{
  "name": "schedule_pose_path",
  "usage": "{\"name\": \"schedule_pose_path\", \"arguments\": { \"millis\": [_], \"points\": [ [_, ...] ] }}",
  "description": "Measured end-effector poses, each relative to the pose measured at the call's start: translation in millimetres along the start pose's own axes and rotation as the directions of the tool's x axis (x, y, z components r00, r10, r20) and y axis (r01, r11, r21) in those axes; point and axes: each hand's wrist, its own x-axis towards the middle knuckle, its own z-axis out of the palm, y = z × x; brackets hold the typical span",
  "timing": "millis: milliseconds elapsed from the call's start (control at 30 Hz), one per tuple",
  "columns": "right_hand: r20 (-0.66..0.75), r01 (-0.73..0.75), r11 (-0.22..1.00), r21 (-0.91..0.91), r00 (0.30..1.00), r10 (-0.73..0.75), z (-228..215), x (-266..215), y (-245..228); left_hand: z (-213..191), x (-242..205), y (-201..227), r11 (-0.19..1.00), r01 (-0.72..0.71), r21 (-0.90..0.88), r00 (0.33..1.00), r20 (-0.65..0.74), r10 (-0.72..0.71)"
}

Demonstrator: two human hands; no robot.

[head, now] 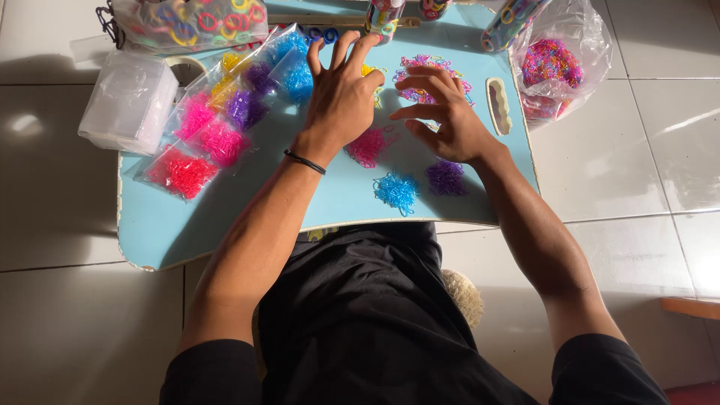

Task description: Sorting small colorful rubber bands and placing them into plastic bags on a small table

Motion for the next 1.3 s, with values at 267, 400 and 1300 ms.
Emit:
{"name": "schedule_pose_path", "arguments": {
  "millis": [267, 400, 1300],
  "points": [
    [-0.198, -0.116, 0.986, -0.124, 0.976, 0.09, -8.8, -10.3, 15.1, 2.8, -1.0, 4.9, 0.997, -0.051, -0.052, 0.998, 0.044, 0.053],
    [-0.304, -0.19, 0.976, -0.106, 0.941, 0.15, -15.4, -13.6, 19.4, 4.9, -4.1, 6.4, 0.998, -0.048, -0.031, 0.993, 0.105, 0.051],
    [-0.047, -0.131, 0.915, -0.382, 0.991, 0.122, 7.6, -15.1, 38.6, 5.5, -4.1, 13.5, 0.994, -0.099, -0.039, 0.977, 0.188, 0.104]
  ]
}}
